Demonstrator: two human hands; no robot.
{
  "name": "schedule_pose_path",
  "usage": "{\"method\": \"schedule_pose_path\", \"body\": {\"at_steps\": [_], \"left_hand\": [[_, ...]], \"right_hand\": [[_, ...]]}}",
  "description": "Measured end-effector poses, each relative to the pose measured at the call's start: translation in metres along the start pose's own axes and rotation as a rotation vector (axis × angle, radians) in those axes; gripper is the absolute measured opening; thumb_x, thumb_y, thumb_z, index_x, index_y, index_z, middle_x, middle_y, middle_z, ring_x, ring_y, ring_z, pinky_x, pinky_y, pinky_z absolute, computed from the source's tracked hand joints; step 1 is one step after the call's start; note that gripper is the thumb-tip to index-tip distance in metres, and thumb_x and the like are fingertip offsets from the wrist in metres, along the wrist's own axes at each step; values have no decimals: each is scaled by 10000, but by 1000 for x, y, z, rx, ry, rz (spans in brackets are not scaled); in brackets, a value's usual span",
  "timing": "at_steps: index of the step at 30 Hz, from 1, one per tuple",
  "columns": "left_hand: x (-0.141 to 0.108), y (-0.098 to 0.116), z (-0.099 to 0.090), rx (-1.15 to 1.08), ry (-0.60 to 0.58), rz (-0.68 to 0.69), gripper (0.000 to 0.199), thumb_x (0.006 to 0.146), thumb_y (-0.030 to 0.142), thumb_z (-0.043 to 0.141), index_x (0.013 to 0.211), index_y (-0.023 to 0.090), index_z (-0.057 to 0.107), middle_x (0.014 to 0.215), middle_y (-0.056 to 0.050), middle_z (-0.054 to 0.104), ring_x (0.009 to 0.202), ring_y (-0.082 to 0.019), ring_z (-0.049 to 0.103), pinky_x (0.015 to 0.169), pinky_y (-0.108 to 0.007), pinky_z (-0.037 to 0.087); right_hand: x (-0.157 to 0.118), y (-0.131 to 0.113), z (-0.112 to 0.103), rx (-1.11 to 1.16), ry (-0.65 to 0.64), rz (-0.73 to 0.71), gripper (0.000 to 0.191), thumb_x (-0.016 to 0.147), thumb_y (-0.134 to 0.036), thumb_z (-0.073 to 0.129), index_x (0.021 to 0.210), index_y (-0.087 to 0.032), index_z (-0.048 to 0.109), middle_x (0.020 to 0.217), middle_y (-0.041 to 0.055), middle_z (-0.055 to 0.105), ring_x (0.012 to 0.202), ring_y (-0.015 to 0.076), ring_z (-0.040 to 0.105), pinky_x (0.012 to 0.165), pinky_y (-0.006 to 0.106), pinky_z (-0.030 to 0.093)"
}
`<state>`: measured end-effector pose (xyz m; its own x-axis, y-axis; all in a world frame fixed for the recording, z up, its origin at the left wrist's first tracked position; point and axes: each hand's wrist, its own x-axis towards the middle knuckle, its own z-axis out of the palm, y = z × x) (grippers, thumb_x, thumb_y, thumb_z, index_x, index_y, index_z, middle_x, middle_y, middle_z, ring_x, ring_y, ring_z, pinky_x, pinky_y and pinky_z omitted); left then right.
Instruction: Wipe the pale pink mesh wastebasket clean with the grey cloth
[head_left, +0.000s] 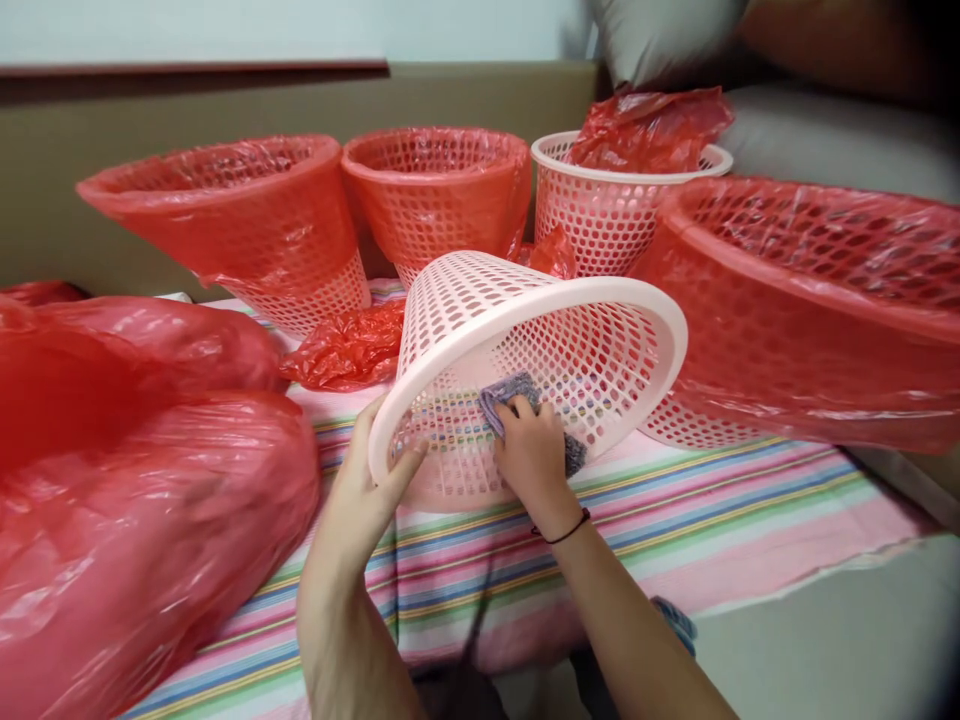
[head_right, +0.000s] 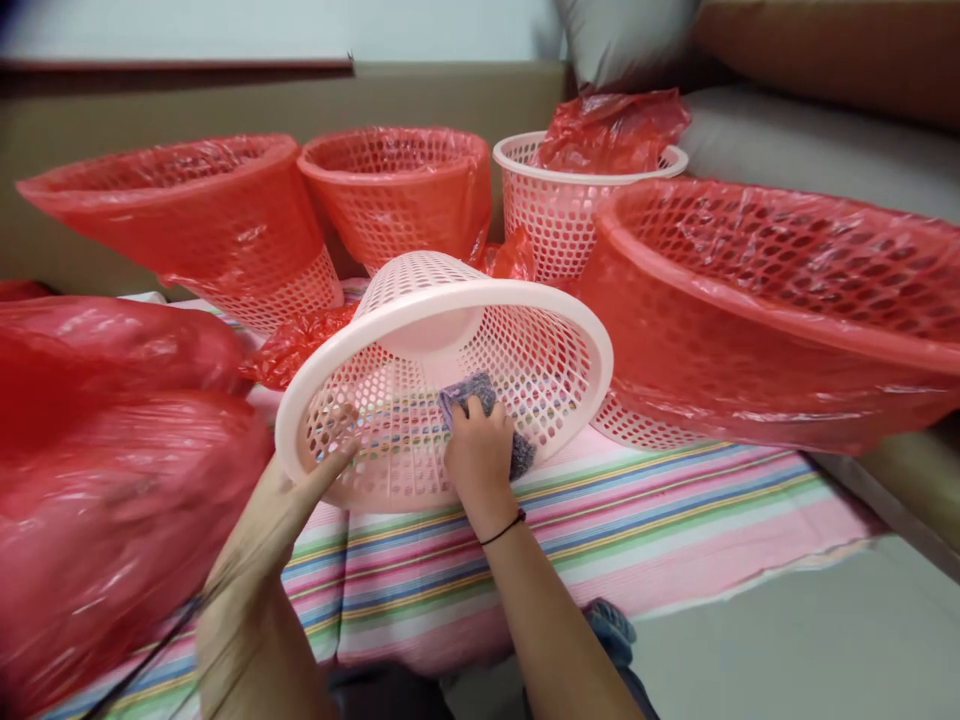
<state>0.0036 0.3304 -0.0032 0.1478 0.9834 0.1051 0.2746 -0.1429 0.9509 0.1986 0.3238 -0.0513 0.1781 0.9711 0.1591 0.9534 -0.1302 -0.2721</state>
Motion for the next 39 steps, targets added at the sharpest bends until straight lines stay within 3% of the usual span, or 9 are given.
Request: {"method": "schedule_pose_path", "body": {"at_steps": [4,9,11,14,20,25,28,33,39], "left_hand": [[0,-6,3,-52,19,-16,662,844,459,702,1431,256,473,1401,-99,569,1351,-265,493,1150,-425,373],[1,-11,3,-64,68,-3,606,831,427,719,1362,195,544,1309,-122,631,1310,-282,535,1165,-464,361],[2,-12,3,-58,80,-13,549,832,423,712,1315,194,586,1283,-115,653,1275,-282,567,1154,-465,384],[1,-10,4,-51,38,-66,500,828,429,704,1262,190,635,1225,-108,693,1213,-290,617,1131,-477,419],[-4,0,14,-98,-174,-253,585,780,346,764,1330,236,600,1208,-70,715,1223,-273,620,1119,-470,447],[-4,-4,9,-118,-292,-205,698,722,330,827,1362,238,564,1375,-86,615,1317,-293,543,1144,-477,417],[1,-3,7,-128,-149,-48,798,715,335,836,1425,234,488,1465,-110,529,1364,-307,489,1156,-484,393],[10,5,22,-75,378,353,630,790,316,775,1372,270,540,1417,-86,563,1305,-276,543,1135,-426,416],[15,2,38,163,526,468,338,836,220,665,1174,211,681,1019,-49,715,1013,-224,683,976,-366,531]], "right_hand": [[-6,-14,0,163,-69,-35,382,839,-161,550,1200,-180,676,1164,139,626,998,306,541,893,465,441],[-14,-33,1,782,-80,-272,457,818,-155,586,1265,-235,635,1215,57,644,1097,209,603,987,323,480],[-15,-36,1,895,-65,-309,463,818,-142,584,1269,-234,628,1215,52,643,1121,190,604,1013,301,471],[-14,-31,2,803,-79,-307,479,810,-111,570,1274,-213,631,1203,70,634,1128,205,587,1024,329,461],[-4,-2,-4,274,-106,-124,470,824,-147,579,1284,-202,655,1171,99,621,1029,270,539,932,400,446],[0,16,-12,121,-49,15,431,854,-186,576,1276,-211,657,1148,97,619,987,274,517,885,387,416],[0,13,-14,99,-75,2,405,858,-195,573,1252,-215,666,1151,99,617,993,285,508,871,395,409],[-6,-8,-15,110,-134,-90,390,855,-176,574,1233,-199,666,1181,123,613,1014,299,489,893,434,406],[-11,-25,-8,424,-75,-210,515,840,-126,521,1350,-165,580,1207,112,605,1035,270,510,946,416,436]]}}
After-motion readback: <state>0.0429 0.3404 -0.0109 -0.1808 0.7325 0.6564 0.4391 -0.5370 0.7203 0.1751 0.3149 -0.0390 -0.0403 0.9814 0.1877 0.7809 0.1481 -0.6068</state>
